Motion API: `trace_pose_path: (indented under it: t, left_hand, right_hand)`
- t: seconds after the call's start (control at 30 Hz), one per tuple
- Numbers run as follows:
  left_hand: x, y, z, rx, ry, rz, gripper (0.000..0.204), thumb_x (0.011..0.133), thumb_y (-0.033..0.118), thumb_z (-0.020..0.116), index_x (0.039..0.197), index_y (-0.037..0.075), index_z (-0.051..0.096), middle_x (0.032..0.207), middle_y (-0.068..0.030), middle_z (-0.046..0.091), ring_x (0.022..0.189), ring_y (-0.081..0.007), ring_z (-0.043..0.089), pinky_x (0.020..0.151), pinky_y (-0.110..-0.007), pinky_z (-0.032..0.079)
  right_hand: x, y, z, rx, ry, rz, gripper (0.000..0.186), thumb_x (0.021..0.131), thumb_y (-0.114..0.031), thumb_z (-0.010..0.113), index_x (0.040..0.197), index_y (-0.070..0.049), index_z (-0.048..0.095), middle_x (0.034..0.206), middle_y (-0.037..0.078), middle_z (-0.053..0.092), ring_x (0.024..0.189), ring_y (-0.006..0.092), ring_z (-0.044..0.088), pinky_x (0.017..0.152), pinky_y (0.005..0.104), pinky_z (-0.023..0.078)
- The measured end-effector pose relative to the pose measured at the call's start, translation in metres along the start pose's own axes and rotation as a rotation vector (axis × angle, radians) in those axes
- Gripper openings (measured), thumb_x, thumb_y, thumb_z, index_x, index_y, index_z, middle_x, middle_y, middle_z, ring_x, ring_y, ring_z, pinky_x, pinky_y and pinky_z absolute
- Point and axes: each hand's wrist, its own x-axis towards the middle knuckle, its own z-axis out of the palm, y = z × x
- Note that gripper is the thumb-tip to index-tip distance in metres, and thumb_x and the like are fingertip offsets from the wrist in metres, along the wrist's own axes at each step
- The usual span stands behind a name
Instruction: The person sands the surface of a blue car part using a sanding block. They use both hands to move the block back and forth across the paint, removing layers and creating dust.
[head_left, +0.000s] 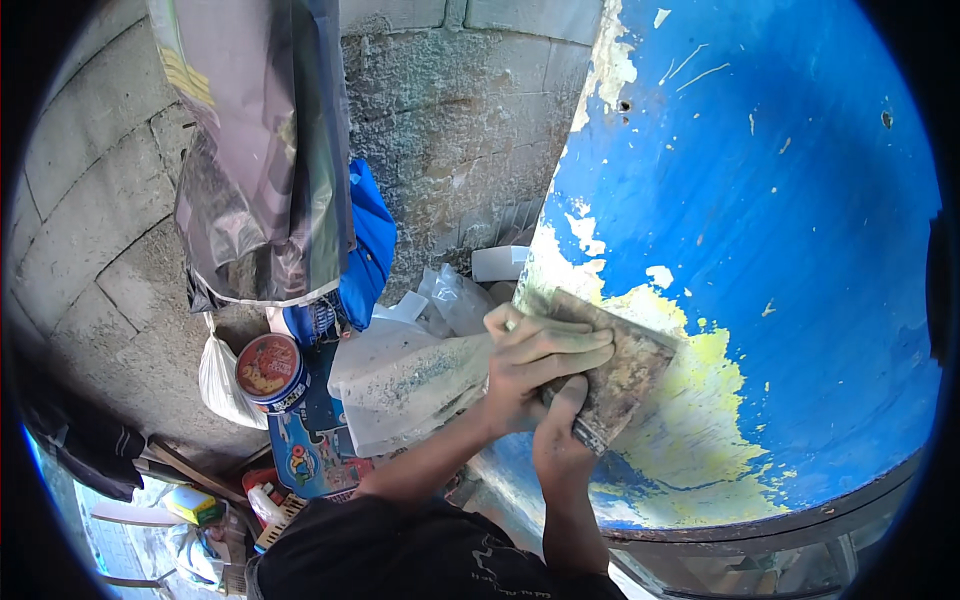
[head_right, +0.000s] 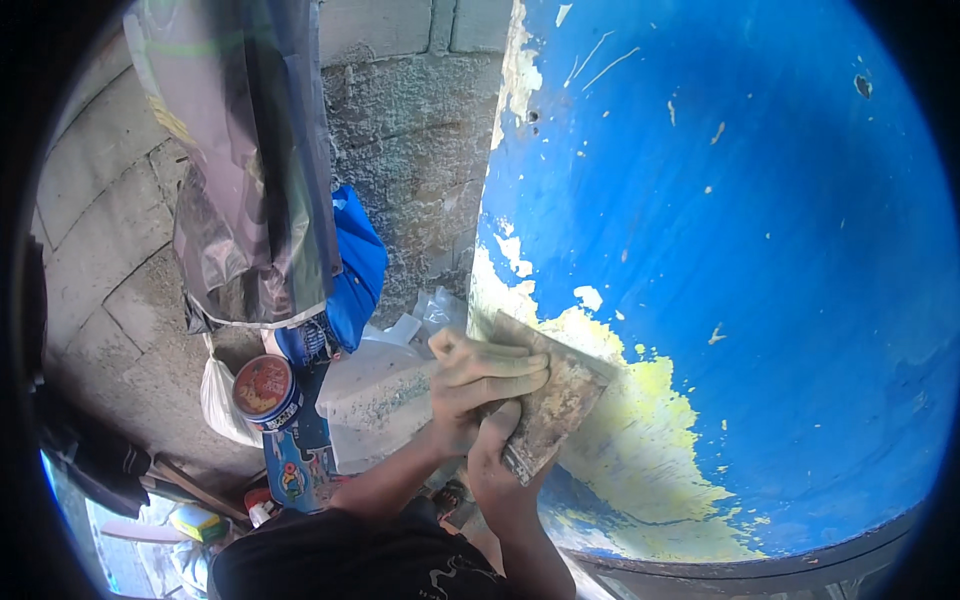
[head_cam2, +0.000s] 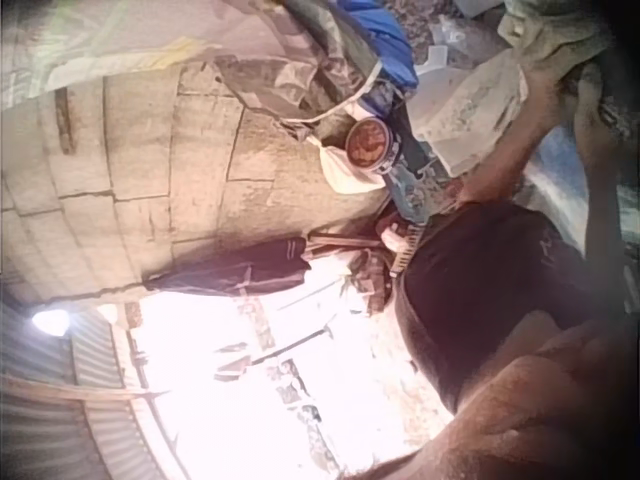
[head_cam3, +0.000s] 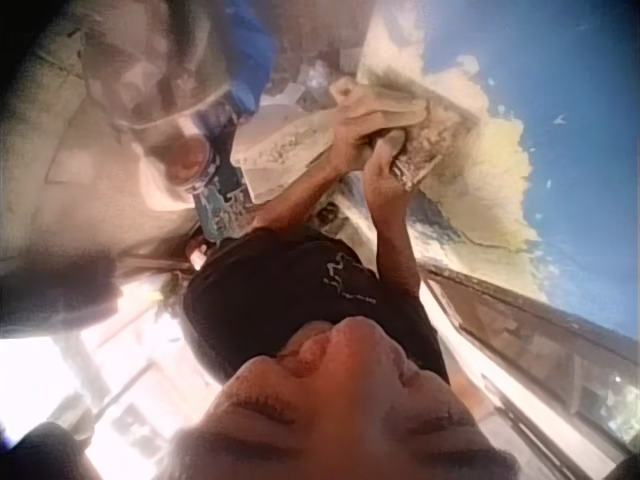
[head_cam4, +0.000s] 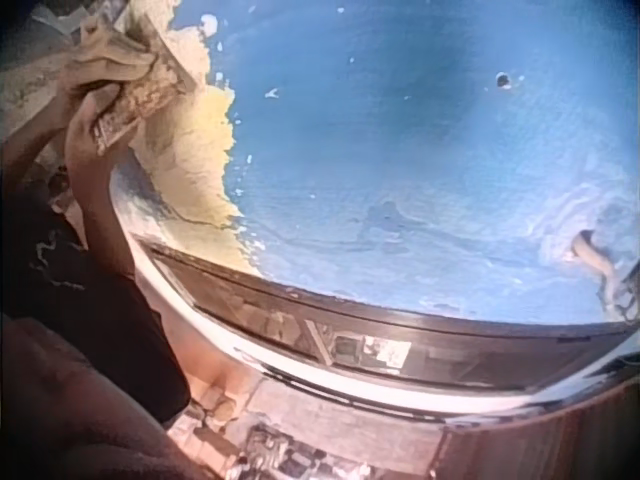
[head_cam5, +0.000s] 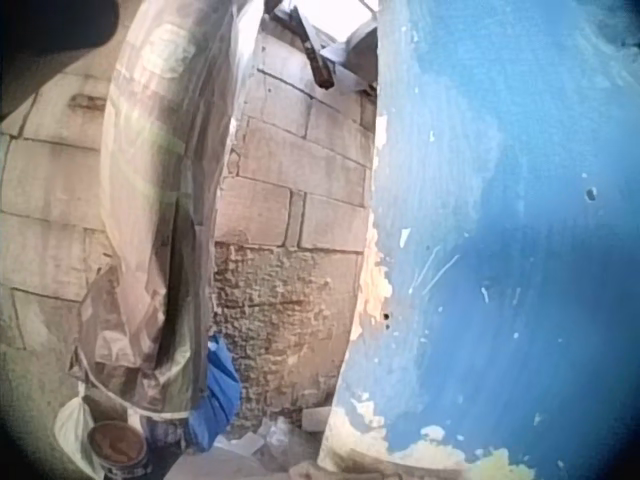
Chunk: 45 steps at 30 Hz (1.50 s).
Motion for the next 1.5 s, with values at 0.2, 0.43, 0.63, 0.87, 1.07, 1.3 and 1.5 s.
trace_pose_path:
  t: [0.2,0.43,0.63,0.87,1.07,1.3,1.5]
  left_hand:
    - [0.032,-0.021,0.007,-0.086,0.189,0.035,0.035,0.068,0.025,0.071,0.100,0.014,0.072,0.106,-0.0007,0.069,0.085,-0.0150,0.060,0.079,-0.033,0.030]
    - [0.019,-0.015,-0.005,0.006,0.119,-0.069,0.030,0.069,0.023,0.070,0.098,0.015,0.074,0.105,0.0001,0.070,0.092,-0.0136,0.063,0.078,-0.031,0.028]
    - [0.008,-0.024,-0.007,0.056,0.090,-0.047,0.027,0.071,0.016,0.068,0.097,0.012,0.073,0.103,-0.0050,0.070,0.091,-0.0190,0.061,0.082,-0.034,0.036]
    - [-0.019,-0.040,-0.037,-0.014,0.072,-0.244,0.033,0.077,0.012,0.066,0.109,0.005,0.064,0.116,-0.0149,0.063,0.106,-0.0282,0.057,0.090,-0.037,0.044]
    - [-0.100,-0.024,-0.039,0.011,-0.023,-0.819,0.029,0.085,0.010,0.062,0.113,0.003,0.062,0.111,-0.0138,0.064,0.100,-0.0282,0.062,0.088,-0.036,0.045]
    - [-0.121,-0.025,-0.030,0.359,0.291,-1.021,0.025,0.096,0.021,0.054,0.102,-0.002,0.062,0.073,-0.0044,0.059,0.066,-0.0149,0.052,0.062,-0.032,0.045]
    - [-0.095,-0.022,-0.001,0.354,0.074,-0.941,0.018,0.092,0.006,0.055,0.107,-0.002,0.060,0.084,-0.0185,0.064,0.071,-0.0257,0.059,0.066,-0.036,0.049]
  right_hand:
    - [0.026,-0.013,0.001,0.190,-0.226,0.316,0.051,0.093,-0.008,0.049,0.136,0.011,0.029,0.131,0.023,0.044,0.125,0.0310,0.045,0.105,0.0383,0.035]
    - [0.026,0.004,0.005,-0.090,-0.160,-0.165,0.054,0.090,-0.009,0.053,0.135,0.010,0.030,0.126,0.024,0.047,0.116,0.0327,0.051,0.099,0.0385,0.041]
    - [0.030,0.010,0.027,-0.052,0.087,-0.364,0.032,0.088,-0.013,0.053,0.112,0.008,0.048,0.101,0.022,0.058,0.087,0.0318,0.063,0.071,0.0393,0.051]
    - [0.035,0.008,0.044,0.114,-0.489,-0.209,0.034,0.087,-0.017,0.060,0.101,0.012,0.048,0.075,0.026,0.058,0.059,0.0401,0.060,0.050,0.0435,0.049]
    - [-0.043,0.067,0.029,0.426,-0.732,0.254,0.057,0.085,-0.020,0.067,0.126,0.008,0.039,0.088,0.020,0.064,0.091,0.0267,0.066,0.074,0.0362,0.053]
    - [-0.124,0.162,-0.061,0.171,-0.886,0.746,0.036,0.089,-0.021,0.062,0.117,0.001,0.055,0.108,0.018,0.064,0.101,0.0234,0.064,0.084,0.0346,0.051]
    - [-0.186,0.188,-0.110,0.220,-1.078,0.718,0.033,0.091,-0.018,0.060,0.117,0.000,0.053,0.101,0.017,0.067,0.098,0.0240,0.065,0.086,0.0342,0.048]
